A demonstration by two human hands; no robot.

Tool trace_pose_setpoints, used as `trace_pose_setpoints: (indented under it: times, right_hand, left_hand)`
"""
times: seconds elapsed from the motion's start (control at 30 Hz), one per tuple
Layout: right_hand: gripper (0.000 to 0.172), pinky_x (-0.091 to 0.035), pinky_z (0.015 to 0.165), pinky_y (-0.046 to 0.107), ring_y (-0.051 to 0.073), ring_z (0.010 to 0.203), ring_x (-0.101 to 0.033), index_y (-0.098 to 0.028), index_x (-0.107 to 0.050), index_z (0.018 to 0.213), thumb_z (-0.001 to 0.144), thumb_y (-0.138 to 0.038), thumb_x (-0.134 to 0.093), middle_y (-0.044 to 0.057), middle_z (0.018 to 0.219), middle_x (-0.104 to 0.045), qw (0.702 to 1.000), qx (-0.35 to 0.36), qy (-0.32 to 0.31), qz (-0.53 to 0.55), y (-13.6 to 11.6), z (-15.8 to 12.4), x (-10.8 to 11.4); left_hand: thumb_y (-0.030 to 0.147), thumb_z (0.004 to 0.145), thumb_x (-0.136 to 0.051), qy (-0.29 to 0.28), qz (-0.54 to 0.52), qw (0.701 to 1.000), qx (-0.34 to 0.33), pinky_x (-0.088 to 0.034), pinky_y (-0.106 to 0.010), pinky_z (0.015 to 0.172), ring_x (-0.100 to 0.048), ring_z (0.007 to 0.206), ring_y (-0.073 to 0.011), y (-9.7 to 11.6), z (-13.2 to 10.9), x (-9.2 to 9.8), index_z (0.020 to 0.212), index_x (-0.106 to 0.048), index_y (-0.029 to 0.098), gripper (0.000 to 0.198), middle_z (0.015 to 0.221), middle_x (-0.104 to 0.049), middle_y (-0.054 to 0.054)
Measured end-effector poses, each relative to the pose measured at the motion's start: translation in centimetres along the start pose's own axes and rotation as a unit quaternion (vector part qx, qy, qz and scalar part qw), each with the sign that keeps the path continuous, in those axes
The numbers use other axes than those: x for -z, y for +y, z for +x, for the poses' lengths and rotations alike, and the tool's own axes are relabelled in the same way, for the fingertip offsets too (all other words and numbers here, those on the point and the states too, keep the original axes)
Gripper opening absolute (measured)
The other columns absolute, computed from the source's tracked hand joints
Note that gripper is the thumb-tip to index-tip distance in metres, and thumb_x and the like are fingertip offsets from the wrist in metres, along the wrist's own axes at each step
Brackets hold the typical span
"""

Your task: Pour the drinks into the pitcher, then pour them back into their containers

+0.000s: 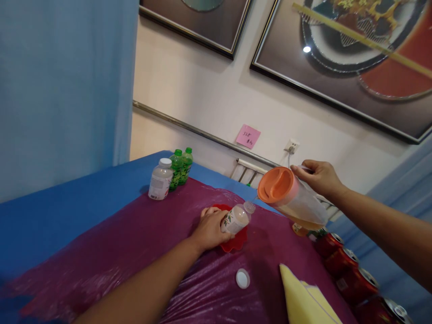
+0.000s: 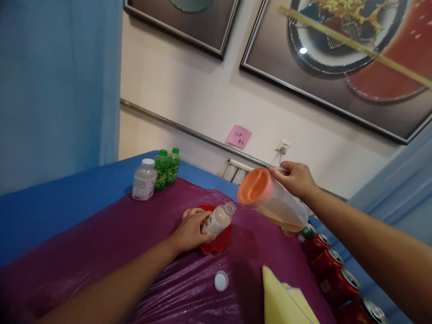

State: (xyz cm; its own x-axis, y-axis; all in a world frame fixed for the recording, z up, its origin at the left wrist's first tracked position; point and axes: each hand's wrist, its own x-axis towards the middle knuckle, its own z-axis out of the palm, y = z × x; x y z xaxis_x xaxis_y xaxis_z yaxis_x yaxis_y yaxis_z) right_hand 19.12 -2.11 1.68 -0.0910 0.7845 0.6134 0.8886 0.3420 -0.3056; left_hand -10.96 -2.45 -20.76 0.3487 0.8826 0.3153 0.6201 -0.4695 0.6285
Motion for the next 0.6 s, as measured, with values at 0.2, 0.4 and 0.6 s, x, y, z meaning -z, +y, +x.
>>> trace_pose_setpoints:
  times: [0.2,0.4,0.6]
  right_hand:
    - [0.065,-0.022,0.048,0.028,0.011,0.053,-0.027,-0.025,-0.034,0.055,0.079,-0.079,-0.062,-0.004,0.055,-0.027,1.0,0.002,-0.004,-0.011,0.15,0.04,-0.03]
    - [0.064,-0.023,0.047,0.028,0.011,0.053,-0.027,-0.025,-0.035,0.055,0.078,-0.078,-0.062,-0.005,0.055,-0.028,1.0,0.001,-0.006,-0.002,0.03,0.0,-0.01]
    - [0.065,-0.02,0.048,0.028,0.011,0.053,-0.026,-0.025,-0.032,0.054,0.079,-0.077,-0.063,-0.004,0.055,-0.027,1.0,0.008,-0.003,-0.006,-0.17,0.01,0.12]
  left_hand:
    - [0.045,0.064,-0.087,-0.001,-0.003,1.0,0.0,-0.033,-0.049,0.11,-0.057,0.123,-0.0351,0.1,0.0,0.03,0.114,-0.072,0.026,0.055,0.117,-0.074,-0.005]
    - [0.044,0.063,-0.087,-0.004,0.002,1.0,0.006,-0.033,-0.048,0.11,-0.057,0.122,-0.0349,0.3,-0.02,0.16,0.112,-0.072,0.026,0.054,0.118,-0.074,-0.005]
    - [0.045,0.063,-0.087,-0.003,0.004,1.0,0.002,-0.034,-0.048,0.109,-0.057,0.122,-0.0348,0.14,0.0,0.01,0.112,-0.072,0.027,0.055,0.117,-0.074,-0.005]
